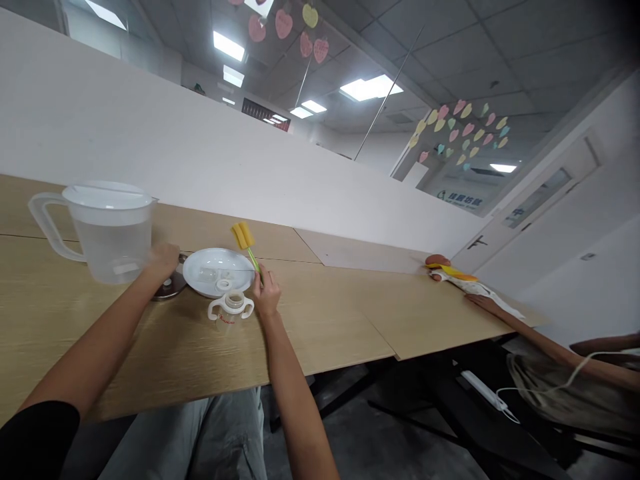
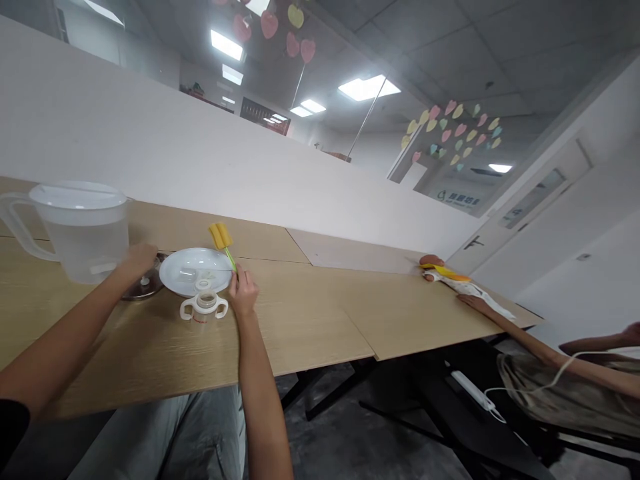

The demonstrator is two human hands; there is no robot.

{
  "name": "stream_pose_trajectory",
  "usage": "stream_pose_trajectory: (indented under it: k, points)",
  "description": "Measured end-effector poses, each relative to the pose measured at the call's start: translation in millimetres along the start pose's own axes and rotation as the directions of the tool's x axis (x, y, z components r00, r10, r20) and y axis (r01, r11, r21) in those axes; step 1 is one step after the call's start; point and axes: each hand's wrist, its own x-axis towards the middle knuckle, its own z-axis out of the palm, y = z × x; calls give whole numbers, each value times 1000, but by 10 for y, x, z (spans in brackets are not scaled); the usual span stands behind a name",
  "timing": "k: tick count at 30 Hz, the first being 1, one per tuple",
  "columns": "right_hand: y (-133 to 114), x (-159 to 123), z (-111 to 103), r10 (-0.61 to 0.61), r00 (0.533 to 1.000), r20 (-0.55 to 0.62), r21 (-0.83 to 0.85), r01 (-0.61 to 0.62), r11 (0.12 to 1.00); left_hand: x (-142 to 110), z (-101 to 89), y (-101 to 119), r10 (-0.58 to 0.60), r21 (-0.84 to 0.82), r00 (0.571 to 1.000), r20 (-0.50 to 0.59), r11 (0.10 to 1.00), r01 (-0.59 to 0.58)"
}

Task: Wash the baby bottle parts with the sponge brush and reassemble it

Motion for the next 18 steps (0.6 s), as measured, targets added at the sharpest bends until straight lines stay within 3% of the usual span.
stream_pose_trajectory:
  k: [3, 7, 11, 14, 18]
  points:
    - [-1, 2, 3, -1, 1000, -1, 1, 1, 1000, -11, -13, 3, -66, 194, 997, 51, 980, 55]
    - [4, 3, 4, -4, 1000, 6, 3, 4, 1000, 1, -89, 153, -56, 308, 995, 84, 951, 27]
    - [6, 1, 3, -9, 1000, 19, 5, 9, 1000, -3, -59, 464, 45, 304, 983, 179, 948, -99]
    - [2, 8, -4, -17, 1000, 16, 9, 17, 1000, -59, 81, 667, 141, 243, 939, 313, 944, -223]
    - [0, 22, -15, -37, 999, 10, 24, 37, 999, -138, 174, 773, 163, 230, 892, 422, 932, -279]
